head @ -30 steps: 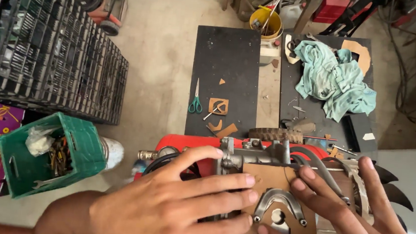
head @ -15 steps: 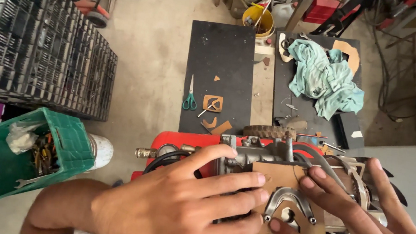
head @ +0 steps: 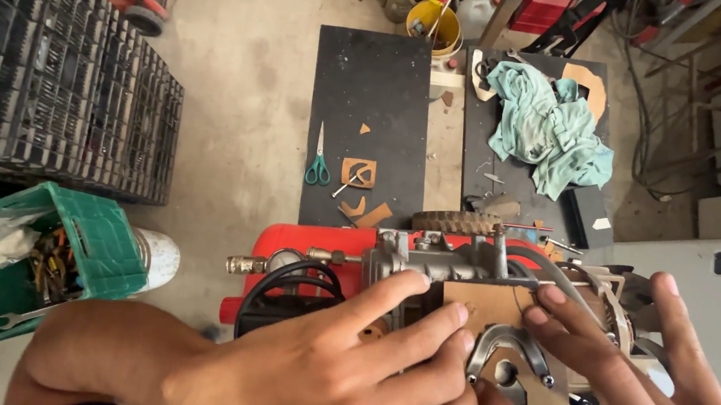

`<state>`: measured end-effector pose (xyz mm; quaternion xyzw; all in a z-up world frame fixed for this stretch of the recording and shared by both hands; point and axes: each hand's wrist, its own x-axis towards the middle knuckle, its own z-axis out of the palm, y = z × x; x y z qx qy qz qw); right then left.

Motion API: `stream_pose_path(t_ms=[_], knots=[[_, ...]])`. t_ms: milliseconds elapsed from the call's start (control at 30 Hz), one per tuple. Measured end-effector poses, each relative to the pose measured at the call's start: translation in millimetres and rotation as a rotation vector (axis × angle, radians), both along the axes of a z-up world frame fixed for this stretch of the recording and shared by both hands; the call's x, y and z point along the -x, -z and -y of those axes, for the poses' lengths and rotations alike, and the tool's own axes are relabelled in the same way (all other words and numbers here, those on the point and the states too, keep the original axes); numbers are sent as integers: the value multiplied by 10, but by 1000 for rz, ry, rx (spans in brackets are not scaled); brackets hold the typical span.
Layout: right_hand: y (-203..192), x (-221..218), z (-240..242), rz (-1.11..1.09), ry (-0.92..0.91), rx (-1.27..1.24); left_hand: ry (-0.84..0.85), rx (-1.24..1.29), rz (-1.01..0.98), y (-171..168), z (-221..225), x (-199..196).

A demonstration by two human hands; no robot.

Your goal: A person is seen fitting and marking a custom gasket for an air compressor cylinder head on a workbench.

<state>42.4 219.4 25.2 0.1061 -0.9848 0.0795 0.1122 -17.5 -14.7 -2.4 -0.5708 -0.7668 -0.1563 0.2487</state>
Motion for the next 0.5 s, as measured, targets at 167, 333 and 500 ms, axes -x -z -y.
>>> stream_pose_path(t_ms=[167, 333, 500], knots=[[-60, -17, 26, 31, -14, 69, 48, -4, 154, -40, 73, -25], [77, 31, -326, 109, -127, 39, 96, 131, 256, -29, 87, -49], [222, 139, -688, 84, -592, 16, 2, 227, 102, 42, 13, -78]])
